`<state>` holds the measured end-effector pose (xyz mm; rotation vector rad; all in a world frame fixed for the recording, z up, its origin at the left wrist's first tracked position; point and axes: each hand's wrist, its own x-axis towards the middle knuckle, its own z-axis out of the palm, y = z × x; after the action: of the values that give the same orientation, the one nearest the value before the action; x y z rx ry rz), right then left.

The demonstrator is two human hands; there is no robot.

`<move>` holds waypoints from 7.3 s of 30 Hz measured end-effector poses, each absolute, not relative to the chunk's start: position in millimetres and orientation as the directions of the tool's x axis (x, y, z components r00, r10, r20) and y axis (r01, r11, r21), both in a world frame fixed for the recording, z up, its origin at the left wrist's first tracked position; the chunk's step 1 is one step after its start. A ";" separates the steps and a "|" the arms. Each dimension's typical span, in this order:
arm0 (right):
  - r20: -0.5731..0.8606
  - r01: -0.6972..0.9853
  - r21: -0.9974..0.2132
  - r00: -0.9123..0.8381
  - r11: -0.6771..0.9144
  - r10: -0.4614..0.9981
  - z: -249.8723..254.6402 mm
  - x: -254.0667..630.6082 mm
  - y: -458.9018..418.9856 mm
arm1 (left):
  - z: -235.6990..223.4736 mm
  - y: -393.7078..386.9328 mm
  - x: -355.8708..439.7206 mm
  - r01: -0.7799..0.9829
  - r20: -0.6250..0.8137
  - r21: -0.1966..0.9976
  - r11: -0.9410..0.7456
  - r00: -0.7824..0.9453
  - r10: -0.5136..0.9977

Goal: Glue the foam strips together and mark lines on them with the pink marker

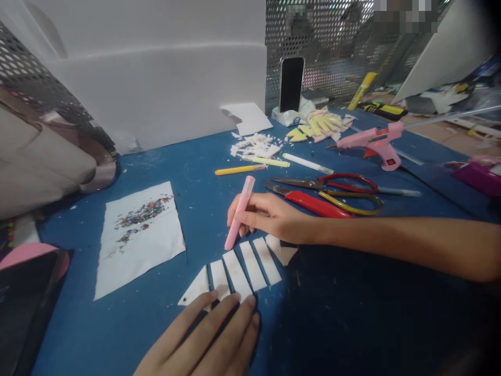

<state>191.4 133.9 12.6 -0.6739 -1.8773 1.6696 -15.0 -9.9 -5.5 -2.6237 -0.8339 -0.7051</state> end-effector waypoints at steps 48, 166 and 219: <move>0.330 0.023 -0.647 -0.893 0.762 0.307 27.7 189.3 115.2 | -11.9 -18.6 -7.5 0.749 0.576 0.004 -0.662 0.539 0.614; 0.397 -0.033 -0.547 -0.890 0.837 0.225 31.4 190.1 110.4 | 5.5 -12.1 -10.0 0.668 0.463 0.063 -0.741 0.639 0.615; 0.341 -0.046 -0.900 -0.695 0.434 0.633 16.0 214.3 116.6 | 6.4 -2.3 -24.7 0.684 0.326 -0.101 -0.722 0.708 0.626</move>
<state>214.3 116.6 16.0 -0.4920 -2.0155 1.2926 -24.7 -2.3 6.4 -2.7019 -1.0506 -0.3990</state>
